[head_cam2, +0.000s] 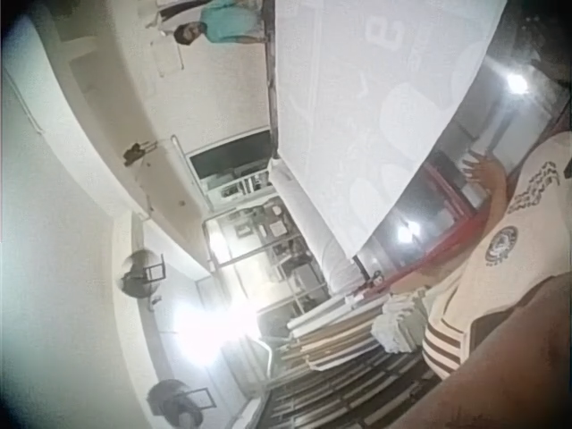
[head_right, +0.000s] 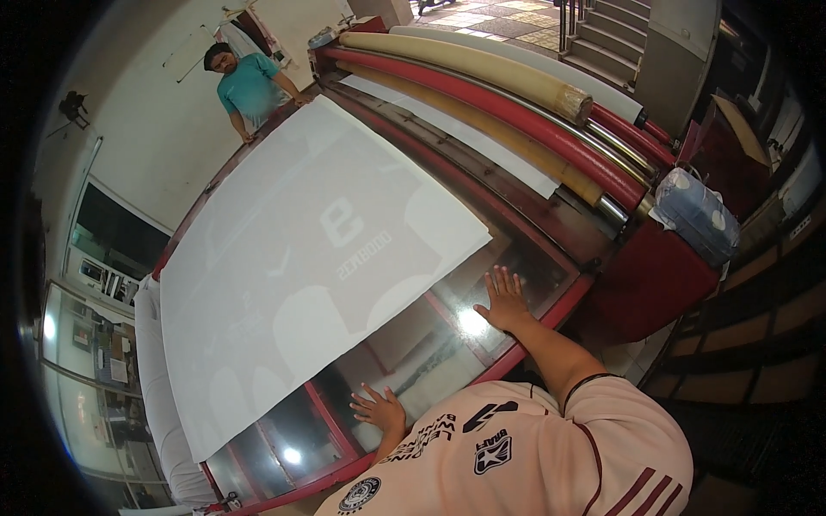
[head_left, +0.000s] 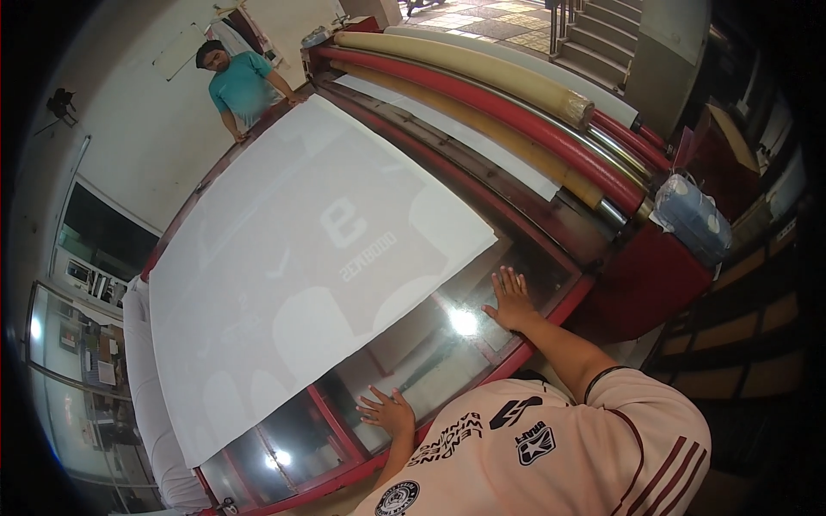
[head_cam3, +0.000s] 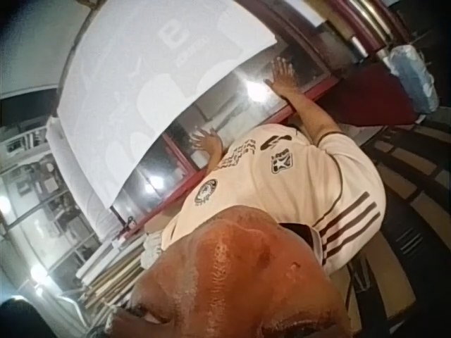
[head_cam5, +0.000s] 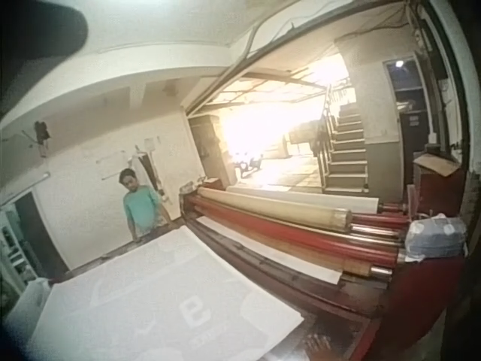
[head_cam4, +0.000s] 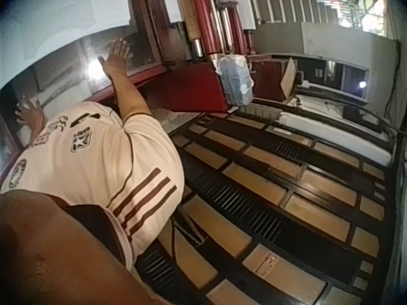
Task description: Cutting and preparing printed fabric sections on a large workstation.
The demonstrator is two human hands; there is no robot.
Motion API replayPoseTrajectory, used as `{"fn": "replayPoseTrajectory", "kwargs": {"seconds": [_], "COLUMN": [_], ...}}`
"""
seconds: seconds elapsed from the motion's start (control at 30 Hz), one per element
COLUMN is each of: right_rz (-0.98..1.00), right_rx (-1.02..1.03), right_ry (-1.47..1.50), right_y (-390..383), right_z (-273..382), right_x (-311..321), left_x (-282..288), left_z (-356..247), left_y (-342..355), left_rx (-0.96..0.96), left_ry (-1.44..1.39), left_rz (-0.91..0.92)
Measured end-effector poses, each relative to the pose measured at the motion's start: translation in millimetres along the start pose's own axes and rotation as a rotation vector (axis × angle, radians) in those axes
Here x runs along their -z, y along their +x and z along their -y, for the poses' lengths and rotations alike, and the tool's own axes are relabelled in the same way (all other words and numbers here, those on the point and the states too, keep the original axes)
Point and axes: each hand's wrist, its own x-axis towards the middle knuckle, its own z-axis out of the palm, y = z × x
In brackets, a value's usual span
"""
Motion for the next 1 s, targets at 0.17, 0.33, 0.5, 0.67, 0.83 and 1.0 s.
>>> {"fn": "replayPoseTrajectory", "kwargs": {"seconds": [0.17, 0.33, 0.5, 0.67, 0.83, 1.0], "right_rz": [0.016, 0.021, 0.010, 0.018, 0.010, 0.008], "right_rx": [0.004, 0.006, 0.007, 0.011, 0.012, 0.019], "right_ry": [0.001, 0.008, 0.012, 0.013, 0.016, 0.026], "right_y": [-0.4, -0.7, -1.1, -2.1, -1.7, -2.1], "right_z": [0.8, 1.3, 0.5, 0.8, -0.6, -1.6], "right_x": [2.8, 3.3, 3.4, 3.0, 1.2, -0.6], "left_x": [0.4, 0.6, 1.2, 3.9, 2.6, 2.6], "left_z": [-0.9, -0.4, -1.0, -2.0, -1.7, -1.1], "left_y": [-1.1, -0.8, -1.3, -1.7, -0.9, -0.5], "left_rx": [0.001, 0.001, 0.001, -0.003, 0.030, 0.037], "left_ry": [0.012, 0.007, -0.009, -0.011, 0.004, -0.013], "left_rz": [-0.009, -0.015, -0.017, -0.003, 0.018, 0.016]}}
